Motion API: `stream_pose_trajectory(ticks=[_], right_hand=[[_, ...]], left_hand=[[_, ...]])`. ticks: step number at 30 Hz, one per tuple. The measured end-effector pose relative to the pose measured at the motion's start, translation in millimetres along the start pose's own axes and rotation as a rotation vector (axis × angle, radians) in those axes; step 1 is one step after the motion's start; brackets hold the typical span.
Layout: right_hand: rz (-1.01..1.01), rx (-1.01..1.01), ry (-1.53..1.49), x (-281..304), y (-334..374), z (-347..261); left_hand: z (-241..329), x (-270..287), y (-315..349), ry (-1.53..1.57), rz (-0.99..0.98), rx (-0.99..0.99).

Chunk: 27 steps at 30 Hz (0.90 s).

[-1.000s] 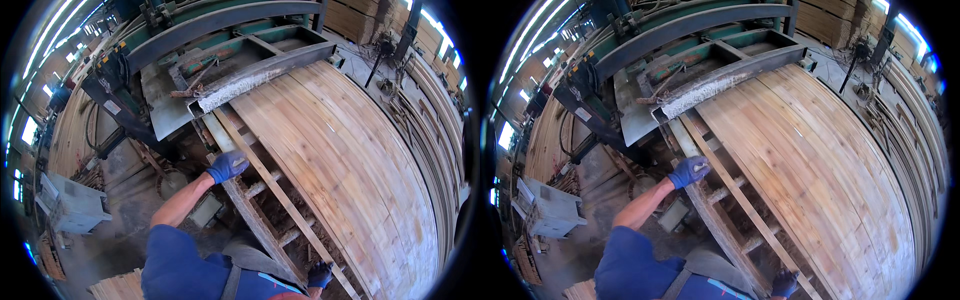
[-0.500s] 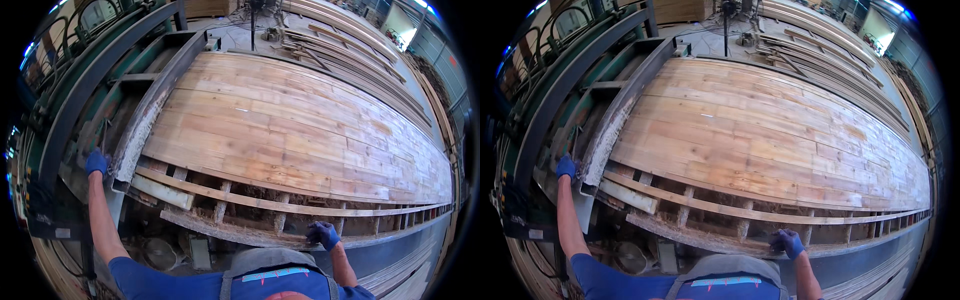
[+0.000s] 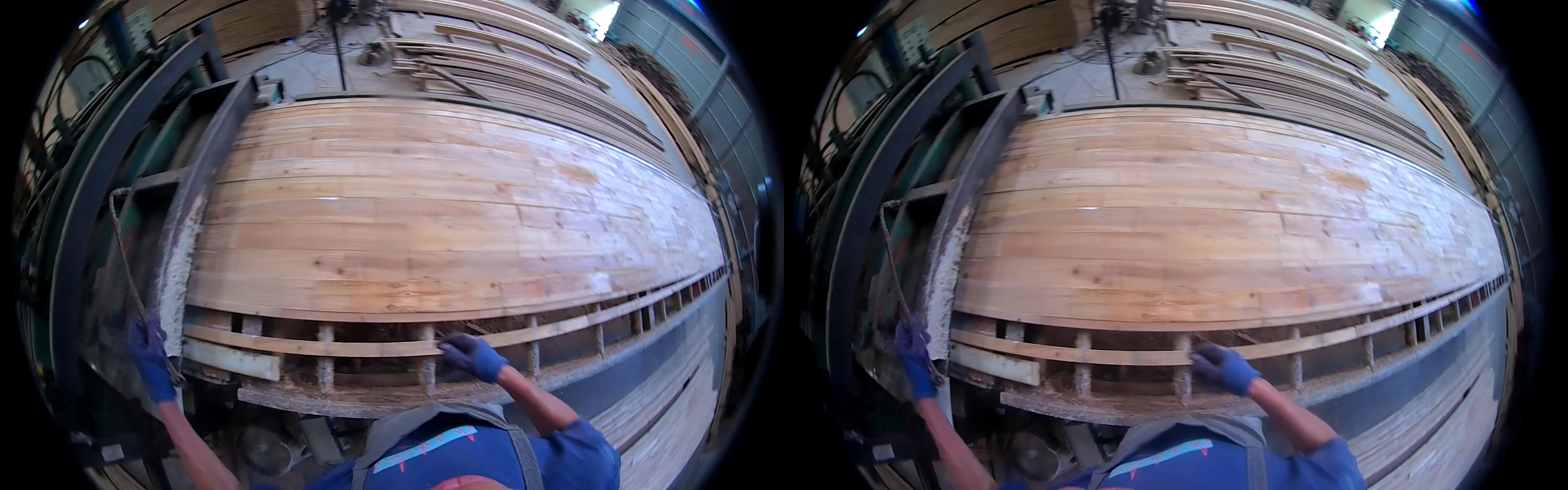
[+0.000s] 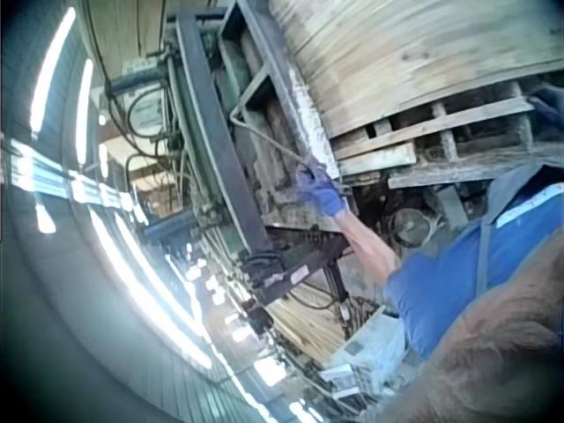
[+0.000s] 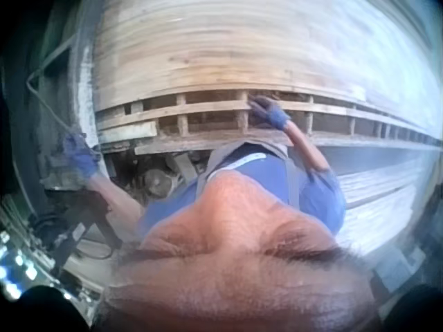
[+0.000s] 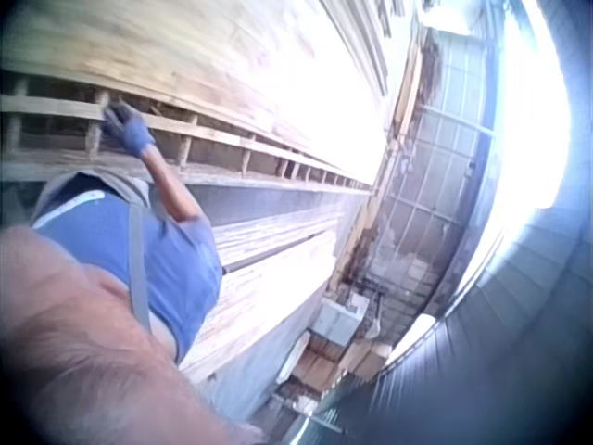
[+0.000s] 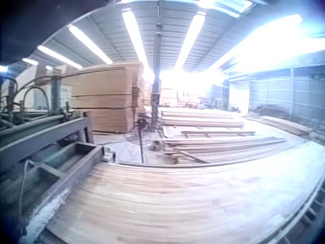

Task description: The person assembles a large wooden panel by placing thin planks onto a metal frame. They use a metal hook to adjust the planks and a brush to apply a white substance to the wood. The person also uses a small rectangular tool to smooth the surface of the planks.

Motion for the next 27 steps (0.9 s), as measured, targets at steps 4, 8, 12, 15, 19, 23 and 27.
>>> stream_pose_trajectory(ticks=[4,8,12,15,19,23,27], right_hand=[[0.132,0.5,0.091,-10,-15,-120],[0.219,0.578,-0.097,-4,-10,-154],[0.417,0.264,-0.091,24,9,-81],[0.457,0.149,-0.423,41,33,-9],[0.591,0.18,-0.481,87,100,51],[0.671,0.125,-0.471,131,159,145],[0.725,0.054,-0.482,190,249,200]], left_hand=[[94,-166,89,0.2,-0.123,-0.03],[191,-300,175,0.142,-0.376,-0.262],[259,-369,248,0.047,-0.528,-0.537],[310,-391,291,0.264,-0.611,-0.748],[338,-433,356,0.318,-0.999,-0.774],[380,-464,442,0.583,-1.152,-0.712],[408,-520,519,0.722,-1.261,-0.484]])
Point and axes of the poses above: each hand's wrist, its own y-axis away from the middle knuckle, its own x-axis out of the back of the hand, z = x × y, the point moved 8 cm from there along -y, towards the middle knuckle, and after that the axes turned 7 degrees about -x, right-handed, at the moved point
